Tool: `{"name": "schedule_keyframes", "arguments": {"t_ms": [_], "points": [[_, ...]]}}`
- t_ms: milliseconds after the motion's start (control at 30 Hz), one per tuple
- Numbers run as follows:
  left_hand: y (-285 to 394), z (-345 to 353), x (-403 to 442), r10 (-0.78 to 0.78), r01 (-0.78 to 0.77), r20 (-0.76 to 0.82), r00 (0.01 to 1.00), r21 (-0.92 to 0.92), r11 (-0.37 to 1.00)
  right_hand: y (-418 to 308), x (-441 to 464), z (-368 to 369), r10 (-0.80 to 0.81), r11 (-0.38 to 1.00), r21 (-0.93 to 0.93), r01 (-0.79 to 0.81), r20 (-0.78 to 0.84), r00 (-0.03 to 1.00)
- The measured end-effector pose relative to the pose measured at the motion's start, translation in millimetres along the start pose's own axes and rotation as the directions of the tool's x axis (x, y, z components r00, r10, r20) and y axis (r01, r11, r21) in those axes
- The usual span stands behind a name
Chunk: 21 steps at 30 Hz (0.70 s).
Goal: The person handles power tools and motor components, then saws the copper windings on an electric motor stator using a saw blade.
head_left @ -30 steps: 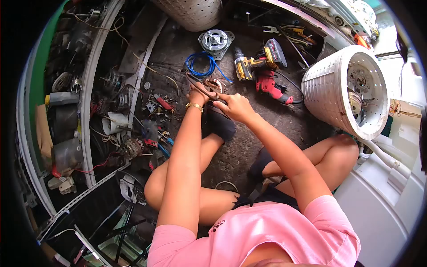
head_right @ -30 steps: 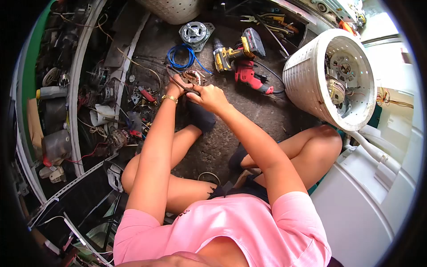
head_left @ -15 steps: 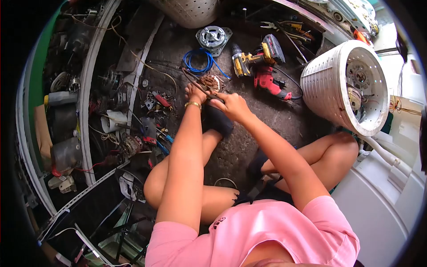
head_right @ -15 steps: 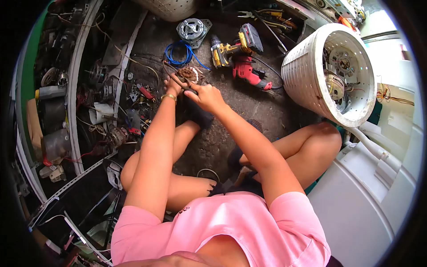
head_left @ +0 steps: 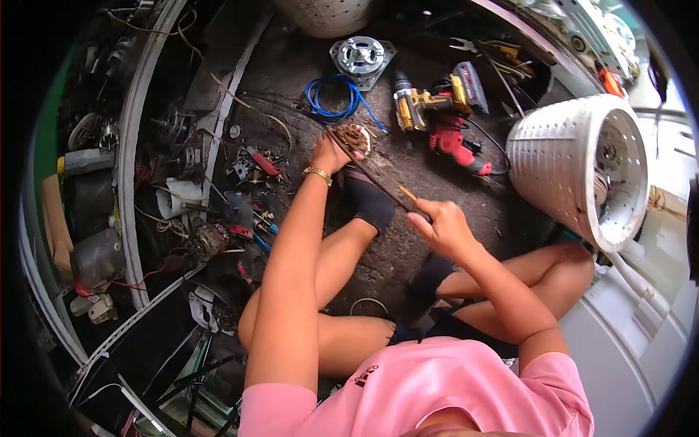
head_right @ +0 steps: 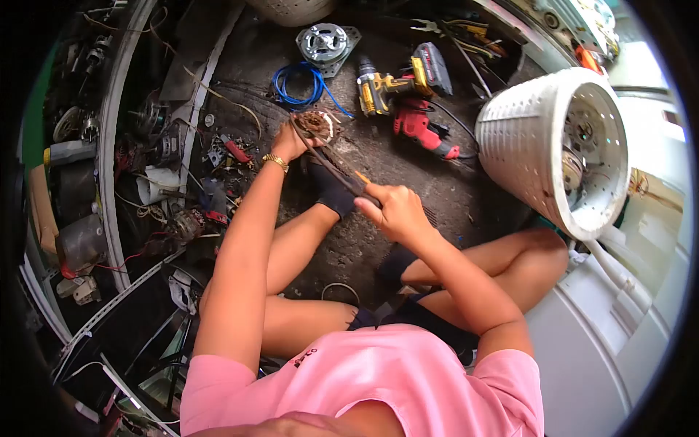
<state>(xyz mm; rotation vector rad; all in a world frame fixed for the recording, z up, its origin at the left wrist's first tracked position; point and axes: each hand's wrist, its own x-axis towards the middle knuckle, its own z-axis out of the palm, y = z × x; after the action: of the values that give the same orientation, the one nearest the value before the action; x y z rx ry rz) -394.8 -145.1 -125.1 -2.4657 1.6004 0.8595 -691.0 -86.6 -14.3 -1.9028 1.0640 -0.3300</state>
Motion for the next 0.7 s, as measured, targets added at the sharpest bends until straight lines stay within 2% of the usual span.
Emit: {"name": "schedule_keyframes", "arguments": {"t_ms": [33, 100, 167, 200, 267, 300, 367, 400, 500, 533, 567, 633, 667, 700], "points": [[4.0, -4.5, -6.0, 0.021, -0.023, -0.034, 0.999, -0.054, 0.998, 8.1, 13.4, 7.7, -0.025, 1.000, -0.004, 0.025, -0.007, 1.000], [20.2, -23.3, -17.0, -0.064, 0.070, 0.102, 0.993, -0.060, 0.996, 23.6, 56.5, 40.6, -0.013, 1.000, -0.009, 0.013, -0.027, 1.000], [11.9, -8.7, -5.2, -0.027, 0.028, 0.070, 0.997, -0.018, 0.999, 56.3, 61.5, 66.3, -0.142, 0.987, 0.057, 0.148, -0.097, 0.985], [-7.2, 19.5, 15.1, -0.011, 0.016, 0.069, 0.998, -0.062, 0.998, 53.9, 58.8, 55.4, -0.096, 0.994, 0.045, 0.099, -0.065, 0.993], [-17.4, 27.5, 17.5, 0.019, -0.016, 0.053, 0.998, -0.046, 0.999, 23.7, 56.0, 40.4, 0.008, 0.998, 0.064, -0.006, -0.029, 1.000], [-22.2, 31.3, 19.6, 0.034, -0.032, 0.044, 0.998, -0.037, 0.999, 17.0, 46.6, 26.9, -0.036, 0.997, 0.069, 0.041, -0.069, 0.997], [-15.6, 21.5, 18.2, 0.036, -0.034, 0.023, 0.999, -0.085, 0.996, 17.2, 12.6, -7.2, 0.011, 1.000, -0.020, -0.010, 0.068, 0.998], [-7.4, 11.3, 11.3, -0.027, 0.035, 0.081, 0.996, -0.093, 0.995, 14.5, -7.3, -24.6, 0.015, 1.000, -0.007, -0.014, 0.073, 0.997], [3.3, -3.8, -3.3, -0.045, 0.051, 0.079, 0.996, -0.076, 0.996, 13.1, -18.4, -27.3, -0.008, 1.000, 0.000, 0.008, 0.051, 0.999], [4.3, -3.1, -2.8, -0.064, 0.067, 0.069, 0.996, -0.046, 0.997, 14.2, -10.2, -23.0, -0.031, 1.000, 0.000, 0.031, 0.030, 0.999], [-9.9, 14.6, 9.1, 0.030, -0.031, -0.026, 0.999, -0.051, 0.998, 19.7, 15.6, -10.5, -0.072, 0.997, 0.005, 0.072, 0.000, 0.997], [-16.8, 23.3, 12.4, 0.010, -0.010, -0.003, 1.000, -0.106, 0.994, 38.1, 76.4, 33.2, -0.143, 0.988, 0.041, 0.147, -0.079, 0.987], [-13.5, 20.0, 4.3, -0.012, 0.012, 0.000, 1.000, -0.081, 0.997, 43.2, 91.3, 48.7, -0.026, 0.996, 0.085, 0.028, -0.027, 0.999], [-5.8, 8.8, -1.5, -0.031, 0.030, -0.019, 0.999, -0.062, 0.998, 46.3, 93.2, 57.4, -0.040, 0.990, 0.131, 0.047, -0.058, 0.998]]}}
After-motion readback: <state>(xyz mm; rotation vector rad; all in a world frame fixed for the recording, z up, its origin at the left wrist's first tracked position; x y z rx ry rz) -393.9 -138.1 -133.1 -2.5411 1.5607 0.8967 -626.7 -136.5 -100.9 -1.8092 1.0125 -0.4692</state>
